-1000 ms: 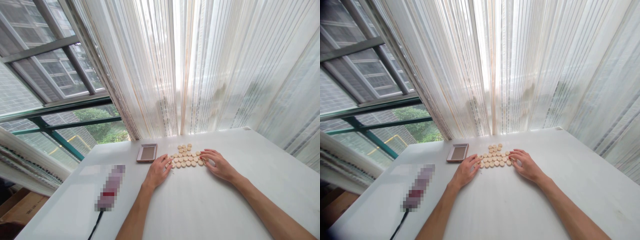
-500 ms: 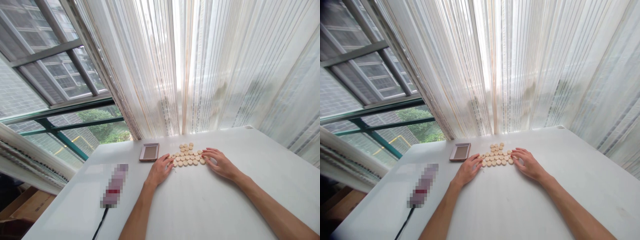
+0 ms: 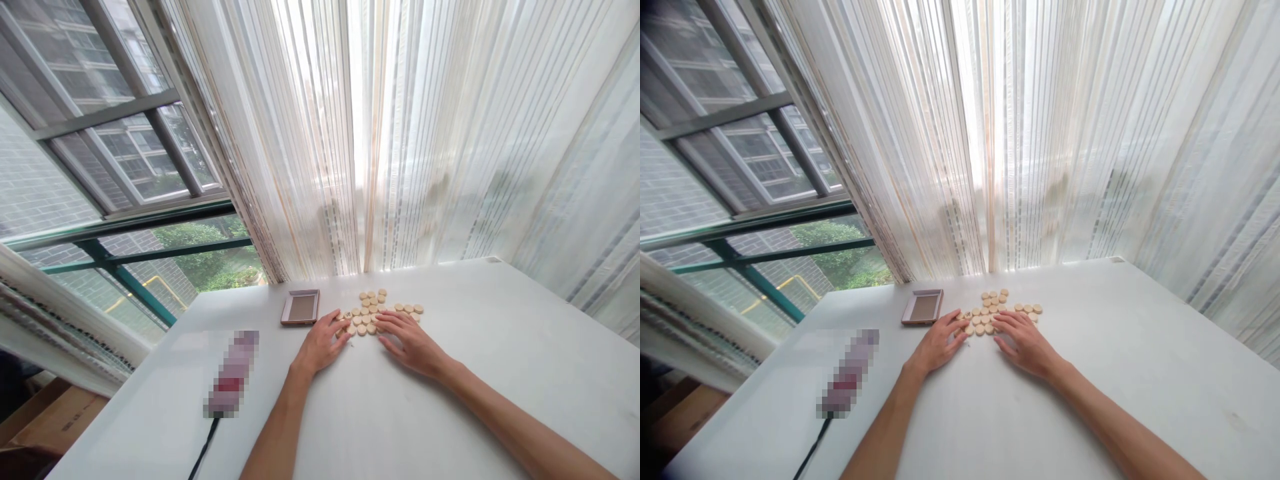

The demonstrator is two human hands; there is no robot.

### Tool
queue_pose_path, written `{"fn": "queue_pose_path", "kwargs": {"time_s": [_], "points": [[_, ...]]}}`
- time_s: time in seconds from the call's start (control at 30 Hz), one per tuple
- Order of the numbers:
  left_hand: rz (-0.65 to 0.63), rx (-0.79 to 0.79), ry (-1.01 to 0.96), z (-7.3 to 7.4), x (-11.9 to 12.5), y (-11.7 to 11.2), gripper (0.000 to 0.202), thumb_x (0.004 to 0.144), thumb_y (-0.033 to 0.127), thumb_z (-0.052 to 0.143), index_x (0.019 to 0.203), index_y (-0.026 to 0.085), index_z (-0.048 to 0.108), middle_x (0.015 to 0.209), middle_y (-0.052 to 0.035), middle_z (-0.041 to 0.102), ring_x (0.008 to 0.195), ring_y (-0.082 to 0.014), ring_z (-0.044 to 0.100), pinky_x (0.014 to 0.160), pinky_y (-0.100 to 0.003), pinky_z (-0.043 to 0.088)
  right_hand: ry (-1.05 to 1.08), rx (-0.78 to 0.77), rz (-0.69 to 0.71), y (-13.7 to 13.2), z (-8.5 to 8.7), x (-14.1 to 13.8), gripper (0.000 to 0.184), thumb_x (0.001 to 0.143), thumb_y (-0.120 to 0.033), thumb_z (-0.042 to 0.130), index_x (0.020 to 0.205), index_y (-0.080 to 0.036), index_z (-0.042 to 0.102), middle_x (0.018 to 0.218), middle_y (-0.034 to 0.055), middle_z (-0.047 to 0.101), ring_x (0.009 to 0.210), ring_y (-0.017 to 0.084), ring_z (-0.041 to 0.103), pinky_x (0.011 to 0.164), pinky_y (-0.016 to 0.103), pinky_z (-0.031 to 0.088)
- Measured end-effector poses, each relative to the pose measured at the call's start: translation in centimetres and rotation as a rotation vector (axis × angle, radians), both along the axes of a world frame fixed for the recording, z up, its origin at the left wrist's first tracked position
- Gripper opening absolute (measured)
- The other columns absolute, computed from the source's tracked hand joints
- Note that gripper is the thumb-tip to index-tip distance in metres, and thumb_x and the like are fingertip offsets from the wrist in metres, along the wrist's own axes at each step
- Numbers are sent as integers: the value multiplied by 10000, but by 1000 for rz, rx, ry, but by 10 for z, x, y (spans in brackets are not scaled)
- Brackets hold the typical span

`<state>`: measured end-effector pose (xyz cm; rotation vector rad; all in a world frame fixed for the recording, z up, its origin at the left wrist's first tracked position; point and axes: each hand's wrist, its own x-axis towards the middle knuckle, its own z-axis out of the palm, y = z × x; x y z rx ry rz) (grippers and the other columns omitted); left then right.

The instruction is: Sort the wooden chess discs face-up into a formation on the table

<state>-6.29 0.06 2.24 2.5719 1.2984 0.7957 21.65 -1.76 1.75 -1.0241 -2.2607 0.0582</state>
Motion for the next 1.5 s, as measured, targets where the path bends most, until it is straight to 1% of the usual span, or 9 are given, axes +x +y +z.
{"fn": "queue_pose_path", "kwargs": {"time_s": [0.13, 0.3, 0.57, 0.8, 0.93, 1.07, 1.17, 1.33, 1.5], "points": [[16, -14, -32, -3, 0, 1, 315, 960, 373, 539, 1252, 278, 609, 1458, -64, 501, 1311, -248, 509, 1117, -459, 430, -43, -84, -104, 21, 1, 0, 320, 984, -294, 463, 1259, -250, 622, 1332, 79, 630, 1303, 269, 503, 1094, 467, 388], [16, -25, -71, -3, 2, 0, 349, 950, 350, 556, 1294, 291, 559, 1482, -57, 469, 1358, -238, 462, 1141, -450, 399, -53, -201, -280, 75, 7, 23, 371, 957, -188, 411, 1256, -190, 631, 1308, 132, 635, 1228, 306, 562, 1032, 491, 434], [43, -36, -119, -8, 2, 0, 316, 934, 320, 576, 1239, 234, 566, 1463, -96, 483, 1364, -240, 453, 1150, -450, 379, -170, -350, -145, 128, 18, 29, 396, 839, -111, 545, 1171, -252, 708, 1261, 72, 668, 1159, 270, 614, 947, 347, 503], [40, -46, -130, -5, 3, -1, 243, 928, 325, 582, 1157, 259, 627, 1452, -72, 495, 1332, -249, 490, 1129, -455, 409, -172, -336, -138, 130, 26, 36, 259, 901, -216, 528, 1065, -228, 728, 1081, 101, 704, 1010, 266, 658, 844, 348, 527], [44, -32, -143, -6, 4, 0, 266, 924, 337, 589, 1169, 238, 611, 1441, -85, 504, 1332, -245, 488, 1135, -445, 403, -146, -305, -166, 114, 27, 19, 285, 932, -233, 498, 1172, -236, 652, 1046, 88, 699, 939, 234, 660, 810, 351, 522], [35, -26, -130, -7, 4, 0, 318, 921, 349, 597, 1227, 262, 581, 1455, -74, 491, 1345, -239, 475, 1143, -442, 390, -154, -286, -138, 105, 27, 1, 228, 923, -238, 536, 1104, -229, 673, 1037, 84, 692, 1023, 248, 628, 879, 359, 492], [37, -14, -126, -7, 5, 0, 369, 921, 356, 598, 1275, 261, 555, 1453, -81, 492, 1350, -244, 469, 1141, -449, 389, -133, -283, -192, 109, 28, 7, 265, 933, -189, 487, 1127, -189, 668, 1123, 121, 657, 1077, 259, 609, 895, 376, 488], [37, -1, -109, -7, 6, -1, 413, 921, 380, 596, 1311, 257, 542, 1443, -93, 502, 1336, -259, 482, 1139, -468, 385, -165, -343, -184, 120, 30, 31, 216, 888, -193, 544, 1014, -203, 720, 1068, 100, 676, 932, 229, 672, 806, 332, 523], [37, -1, -104, -6, 6, -2, 422, 916, 386, 601, 1314, 257, 545, 1440, -92, 508, 1326, -265, 487, 1133, -470, 388, -181, -352, -161, 130, 29, 30, 228, 875, -208, 550, 1031, -221, 715, 1093, 95, 681, 953, 238, 667, 800, 334, 518]]}}
